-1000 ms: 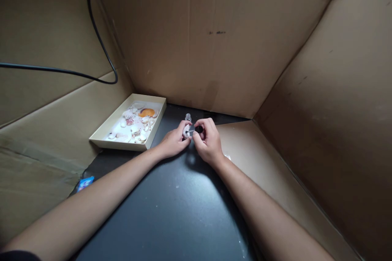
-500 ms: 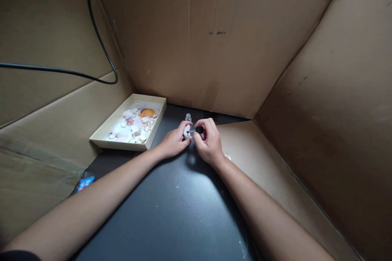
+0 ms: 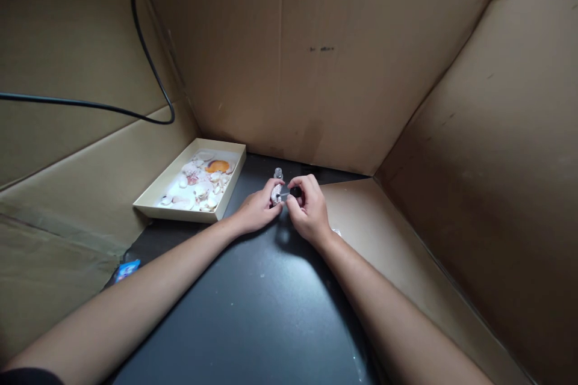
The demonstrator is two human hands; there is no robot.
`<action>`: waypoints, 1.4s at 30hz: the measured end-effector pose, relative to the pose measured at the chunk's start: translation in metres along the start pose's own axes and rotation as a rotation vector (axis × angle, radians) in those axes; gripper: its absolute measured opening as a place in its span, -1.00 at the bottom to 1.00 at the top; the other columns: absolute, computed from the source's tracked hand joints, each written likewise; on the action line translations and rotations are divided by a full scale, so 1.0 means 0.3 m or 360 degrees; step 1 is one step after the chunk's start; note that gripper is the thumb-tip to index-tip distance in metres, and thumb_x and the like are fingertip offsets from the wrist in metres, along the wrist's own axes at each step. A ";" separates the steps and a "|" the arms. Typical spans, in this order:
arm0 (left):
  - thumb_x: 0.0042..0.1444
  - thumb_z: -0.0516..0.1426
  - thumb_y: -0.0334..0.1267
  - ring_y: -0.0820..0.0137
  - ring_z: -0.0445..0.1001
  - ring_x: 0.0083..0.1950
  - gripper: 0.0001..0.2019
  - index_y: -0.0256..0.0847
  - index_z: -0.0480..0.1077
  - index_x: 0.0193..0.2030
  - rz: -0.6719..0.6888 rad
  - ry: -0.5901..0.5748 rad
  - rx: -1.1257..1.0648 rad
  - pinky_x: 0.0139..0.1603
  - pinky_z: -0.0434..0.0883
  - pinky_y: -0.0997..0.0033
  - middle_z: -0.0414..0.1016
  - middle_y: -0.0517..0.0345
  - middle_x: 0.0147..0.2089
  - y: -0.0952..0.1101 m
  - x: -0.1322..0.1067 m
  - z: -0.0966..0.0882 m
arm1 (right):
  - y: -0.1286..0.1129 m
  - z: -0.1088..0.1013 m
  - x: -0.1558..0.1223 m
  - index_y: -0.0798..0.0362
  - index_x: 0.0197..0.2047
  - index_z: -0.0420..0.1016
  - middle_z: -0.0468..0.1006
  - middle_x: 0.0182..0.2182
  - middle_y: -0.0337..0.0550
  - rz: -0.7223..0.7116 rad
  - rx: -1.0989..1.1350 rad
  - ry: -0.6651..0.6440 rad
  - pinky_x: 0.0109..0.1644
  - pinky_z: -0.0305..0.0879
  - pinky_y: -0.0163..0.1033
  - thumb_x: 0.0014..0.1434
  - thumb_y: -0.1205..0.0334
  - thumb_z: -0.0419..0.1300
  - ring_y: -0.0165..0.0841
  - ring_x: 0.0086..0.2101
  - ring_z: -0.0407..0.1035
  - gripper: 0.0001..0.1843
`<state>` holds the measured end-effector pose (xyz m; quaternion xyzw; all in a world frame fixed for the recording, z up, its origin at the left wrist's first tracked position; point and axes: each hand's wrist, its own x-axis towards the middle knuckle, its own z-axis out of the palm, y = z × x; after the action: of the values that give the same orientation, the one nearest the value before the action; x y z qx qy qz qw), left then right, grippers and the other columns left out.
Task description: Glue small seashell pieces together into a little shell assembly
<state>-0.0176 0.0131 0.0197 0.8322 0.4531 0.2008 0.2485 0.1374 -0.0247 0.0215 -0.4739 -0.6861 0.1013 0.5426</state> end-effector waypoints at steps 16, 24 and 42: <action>0.14 0.02 -0.17 0.25 0.51 -0.22 -0.50 -0.16 0.12 0.23 -0.0007 0.0006 0.0006 -0.21 0.36 0.34 0.52 0.06 -0.20 0.001 0.000 0.000 | -0.003 -0.002 0.001 0.02 -0.31 0.38 0.31 -0.36 -0.20 -0.0001 -0.0012 -0.0026 -0.41 0.18 -0.27 0.03 0.38 0.07 -0.38 -0.42 0.20 -0.86; 0.14 0.02 -0.17 0.26 0.51 -0.22 -0.50 -0.14 0.11 0.23 -0.0002 0.0001 -0.0008 -0.20 0.36 0.34 0.52 0.07 -0.18 0.002 -0.002 -0.001 | -0.004 -0.002 0.000 0.02 -0.28 0.37 0.32 -0.35 -0.20 -0.0002 0.0001 -0.0025 -0.40 0.17 -0.27 0.02 0.40 0.06 -0.38 -0.41 0.20 -0.82; 0.13 0.02 -0.18 0.24 0.51 -0.23 -0.51 -0.15 0.12 0.22 -0.0007 -0.0014 0.0039 -0.25 0.33 0.36 0.52 0.06 -0.18 0.009 -0.002 -0.005 | -0.002 0.001 -0.001 0.02 -0.30 0.37 0.31 -0.37 -0.21 -0.0007 -0.0016 -0.0043 -0.40 0.17 -0.28 -0.01 0.40 0.07 -0.39 -0.43 0.20 -0.82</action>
<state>-0.0170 0.0116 0.0225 0.8351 0.4562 0.1909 0.2407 0.1367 -0.0251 0.0216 -0.4736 -0.6949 0.1030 0.5312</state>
